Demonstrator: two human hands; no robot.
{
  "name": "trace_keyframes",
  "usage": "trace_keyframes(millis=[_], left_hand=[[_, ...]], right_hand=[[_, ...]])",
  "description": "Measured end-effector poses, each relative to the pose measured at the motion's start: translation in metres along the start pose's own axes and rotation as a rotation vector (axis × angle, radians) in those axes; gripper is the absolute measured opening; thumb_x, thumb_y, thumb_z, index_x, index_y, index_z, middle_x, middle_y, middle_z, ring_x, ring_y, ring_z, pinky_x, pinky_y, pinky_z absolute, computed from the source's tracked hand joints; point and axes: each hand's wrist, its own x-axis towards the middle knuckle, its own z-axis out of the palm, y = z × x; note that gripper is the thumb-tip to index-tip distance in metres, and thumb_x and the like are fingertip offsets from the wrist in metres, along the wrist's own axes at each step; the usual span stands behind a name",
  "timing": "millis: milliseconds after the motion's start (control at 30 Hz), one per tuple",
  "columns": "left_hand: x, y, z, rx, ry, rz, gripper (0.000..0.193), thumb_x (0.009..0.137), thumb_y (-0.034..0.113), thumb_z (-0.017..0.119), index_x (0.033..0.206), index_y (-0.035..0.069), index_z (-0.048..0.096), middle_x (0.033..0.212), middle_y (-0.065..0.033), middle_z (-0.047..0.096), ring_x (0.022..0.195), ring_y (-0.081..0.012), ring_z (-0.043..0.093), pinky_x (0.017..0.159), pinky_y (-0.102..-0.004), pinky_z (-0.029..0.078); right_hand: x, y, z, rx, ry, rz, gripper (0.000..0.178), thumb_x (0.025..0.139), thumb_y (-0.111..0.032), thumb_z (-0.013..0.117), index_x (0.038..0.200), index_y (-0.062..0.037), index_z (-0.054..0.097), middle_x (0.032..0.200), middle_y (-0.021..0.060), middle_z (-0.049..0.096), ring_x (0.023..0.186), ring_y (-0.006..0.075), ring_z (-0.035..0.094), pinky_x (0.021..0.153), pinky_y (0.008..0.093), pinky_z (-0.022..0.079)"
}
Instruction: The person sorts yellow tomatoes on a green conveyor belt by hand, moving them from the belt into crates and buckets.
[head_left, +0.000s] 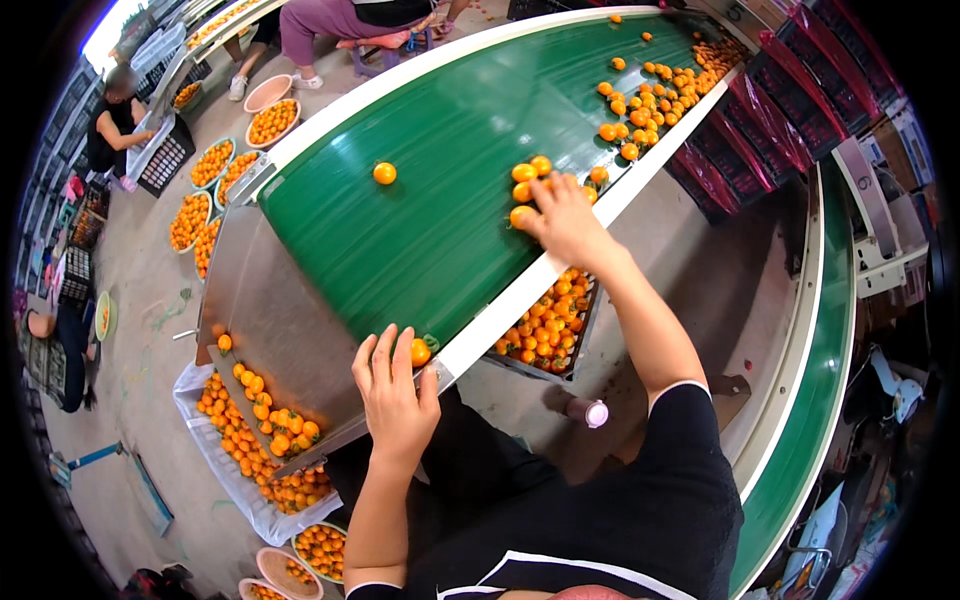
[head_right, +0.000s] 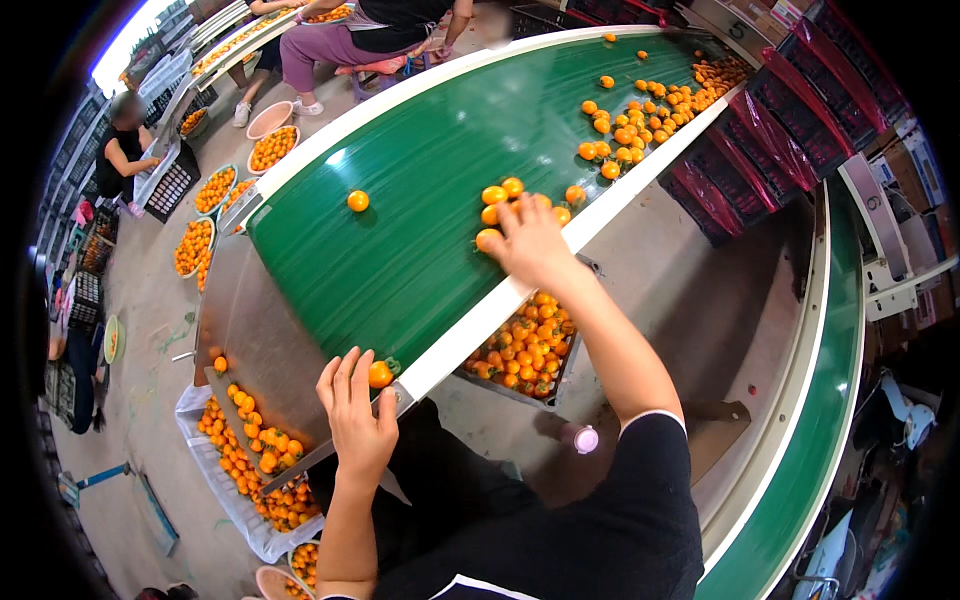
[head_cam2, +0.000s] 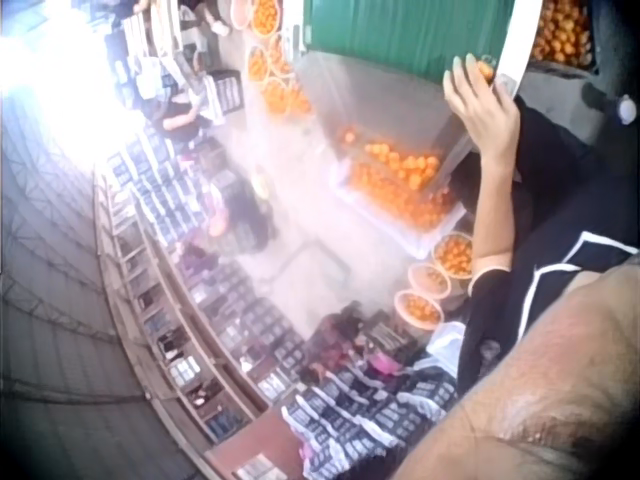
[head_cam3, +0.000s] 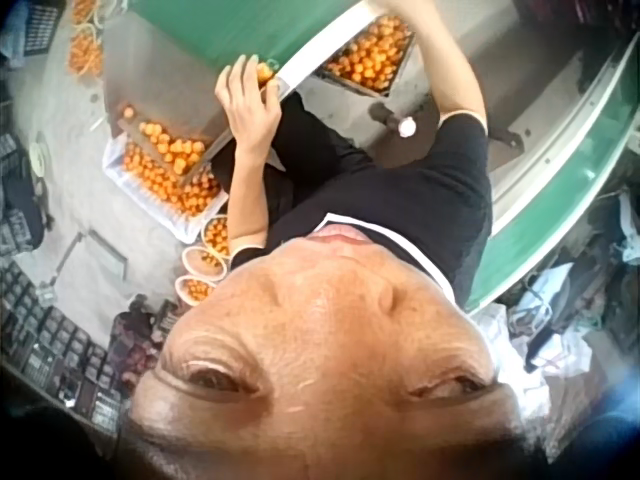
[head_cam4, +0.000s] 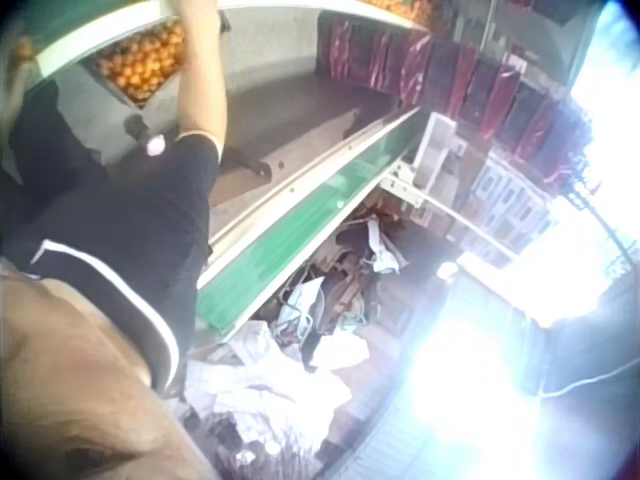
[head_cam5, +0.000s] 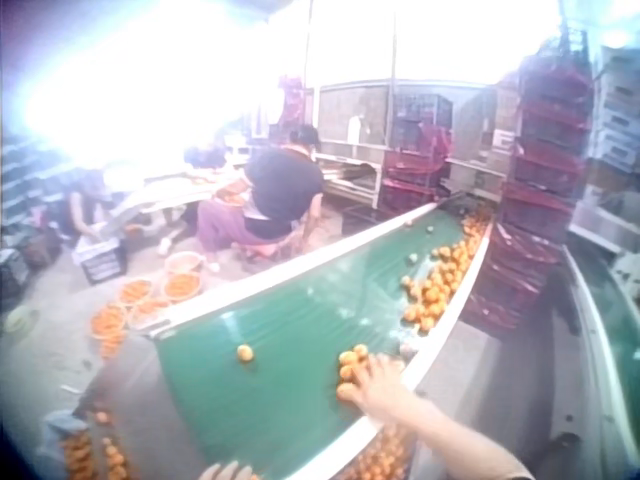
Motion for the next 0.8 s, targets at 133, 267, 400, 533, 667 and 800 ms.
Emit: trace_keyframes(millis=[133,267,400,533,667,800], left_hand=[[0.000,0.001,0.000,-0.010,-0.022,-0.003,0.044,0.081,0.008,0.060,0.124,-0.001,0.056,0.130,-0.0192,0.052,0.124,-0.0413,0.041,0.105,-0.0501,0.035],[0.003,0.003,0.001,0.003,-0.021,0.011,0.044,0.080,0.006,0.060,0.124,-0.002,0.056,0.129,-0.0191,0.052,0.124,-0.0414,0.041,0.104,-0.0498,0.035],[0.005,0.003,0.002,0.045,-0.039,0.044,0.046,0.080,0.007,0.064,0.125,-0.001,0.055,0.129,-0.0207,0.051,0.122,-0.0435,0.041,0.103,-0.0511,0.036],[0.005,0.002,-0.002,0.056,-0.058,0.034,0.045,0.080,0.008,0.063,0.124,-0.002,0.055,0.130,-0.0209,0.051,0.122,-0.0436,0.041,0.103,-0.0513,0.036],[0.002,-0.002,-0.004,0.050,-0.058,0.034,0.044,0.081,0.008,0.062,0.123,-0.002,0.055,0.129,-0.0211,0.051,0.121,-0.0437,0.042,0.103,-0.0517,0.036],[0.005,0.006,0.001,0.022,-0.040,0.070,0.043,0.082,0.006,0.060,0.123,-0.002,0.056,0.129,-0.0203,0.052,0.122,-0.0426,0.042,0.104,-0.0511,0.035]], right_hand=[[0.012,-0.056,-0.065,0.379,-0.099,-0.262,0.044,0.088,-0.028,0.064,0.125,-0.0042,0.058,0.130,0.0184,0.055,0.122,0.0357,0.049,0.104,0.0442,0.038],[0.097,-0.087,-0.018,0.430,0.124,-0.329,0.050,0.089,-0.027,0.062,0.134,-0.0083,0.051,0.138,0.0176,0.049,0.128,0.0364,0.045,0.108,0.0444,0.036],[0.139,-0.122,0.022,0.314,0.012,-0.307,0.053,0.091,-0.033,0.058,0.137,-0.0076,0.049,0.143,0.0149,0.047,0.132,0.0378,0.041,0.111,0.0439,0.033],[0.109,-0.132,0.021,0.541,-0.351,-0.522,0.047,0.091,-0.036,0.056,0.127,-0.0077,0.060,0.139,0.0128,0.051,0.132,0.0337,0.041,0.111,0.0434,0.032],[0.070,-0.087,-0.043,0.804,-0.220,-0.579,0.032,0.087,-0.023,0.066,0.114,-0.0057,0.066,0.131,0.0154,0.057,0.126,0.0331,0.049,0.107,0.0414,0.038],[0.072,0.052,-0.031,0.561,0.248,0.043,0.031,0.084,-0.021,0.067,0.112,-0.0078,0.066,0.114,0.0163,0.065,0.108,0.0332,0.059,0.096,0.0408,0.047]])
